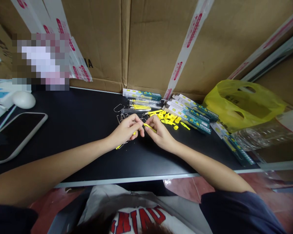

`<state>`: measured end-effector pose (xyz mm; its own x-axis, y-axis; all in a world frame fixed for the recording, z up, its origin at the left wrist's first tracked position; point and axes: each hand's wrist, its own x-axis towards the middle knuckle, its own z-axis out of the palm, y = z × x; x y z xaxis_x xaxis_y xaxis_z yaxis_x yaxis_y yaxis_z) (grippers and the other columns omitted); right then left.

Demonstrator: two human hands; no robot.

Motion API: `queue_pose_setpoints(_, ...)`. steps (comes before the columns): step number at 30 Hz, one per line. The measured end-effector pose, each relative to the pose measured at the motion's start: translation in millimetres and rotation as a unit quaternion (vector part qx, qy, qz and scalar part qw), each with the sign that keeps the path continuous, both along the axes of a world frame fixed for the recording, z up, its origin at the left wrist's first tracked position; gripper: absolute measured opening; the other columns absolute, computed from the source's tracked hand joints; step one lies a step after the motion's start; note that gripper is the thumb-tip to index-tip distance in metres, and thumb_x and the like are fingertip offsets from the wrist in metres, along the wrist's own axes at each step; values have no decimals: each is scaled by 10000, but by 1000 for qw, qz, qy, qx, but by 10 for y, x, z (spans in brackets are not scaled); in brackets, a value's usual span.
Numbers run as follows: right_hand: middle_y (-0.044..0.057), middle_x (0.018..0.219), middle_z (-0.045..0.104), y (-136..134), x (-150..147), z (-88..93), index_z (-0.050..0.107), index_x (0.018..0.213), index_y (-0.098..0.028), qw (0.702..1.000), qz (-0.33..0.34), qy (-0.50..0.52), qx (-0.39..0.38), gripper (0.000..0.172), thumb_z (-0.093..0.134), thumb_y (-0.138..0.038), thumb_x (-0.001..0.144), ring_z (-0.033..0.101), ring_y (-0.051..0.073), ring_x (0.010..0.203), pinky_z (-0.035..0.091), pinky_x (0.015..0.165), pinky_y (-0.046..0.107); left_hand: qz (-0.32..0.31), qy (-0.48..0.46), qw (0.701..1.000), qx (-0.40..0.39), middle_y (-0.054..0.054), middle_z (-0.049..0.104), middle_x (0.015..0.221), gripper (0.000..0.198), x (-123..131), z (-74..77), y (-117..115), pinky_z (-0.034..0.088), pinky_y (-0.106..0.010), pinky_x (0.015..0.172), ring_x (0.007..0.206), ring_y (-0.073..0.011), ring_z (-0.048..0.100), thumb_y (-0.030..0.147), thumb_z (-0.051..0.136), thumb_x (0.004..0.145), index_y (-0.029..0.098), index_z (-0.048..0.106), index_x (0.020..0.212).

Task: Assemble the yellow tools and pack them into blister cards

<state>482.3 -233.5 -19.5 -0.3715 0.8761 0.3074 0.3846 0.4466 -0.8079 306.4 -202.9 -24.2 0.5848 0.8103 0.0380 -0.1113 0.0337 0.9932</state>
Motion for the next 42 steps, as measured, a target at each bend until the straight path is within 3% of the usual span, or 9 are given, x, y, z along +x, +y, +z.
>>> queue_pose_setpoints(10,-32,722,518,-5,-26,-51,387,884,-222,999,1,37,-19,114,473,-274,939,514,107,612,395,576,247,11,-5,1000,3,34,626,619,179,13,-20,8,251,-131,338,348,-22,401,312,533,884,191,419,817)
queue_pose_setpoints(23,-20,724,541,-22,-36,-24,392,868,-233,999,-19,-11,38,94,451,-254,938,512,122,619,412,606,259,28,-1,999,20,27,616,633,183,23,-52,-5,259,-141,358,364,-17,404,317,548,883,176,449,819)
queue_pose_setpoints(30,16,800,596,-22,-7,-18,395,856,-232,984,-49,-138,102,81,426,-225,931,565,136,662,420,611,250,33,-3,999,23,33,605,629,181,22,-51,-24,250,-142,361,364,-15,394,305,524,900,180,432,807)
queue_pose_setpoints(37,43,833,647,6,18,-72,428,852,-225,942,-63,-275,183,121,366,-219,956,591,141,649,351,545,234,45,-8,999,-19,43,592,599,194,46,-22,-44,225,-138,344,342,-15,384,305,546,885,185,426,791)
queue_pose_setpoints(42,45,856,664,6,-9,-93,416,879,-225,939,-72,-289,169,106,347,-205,957,603,145,643,330,535,233,50,-19,997,-57,47,590,622,189,63,-11,-89,208,-121,327,344,-15,377,302,528,891,192,410,792)
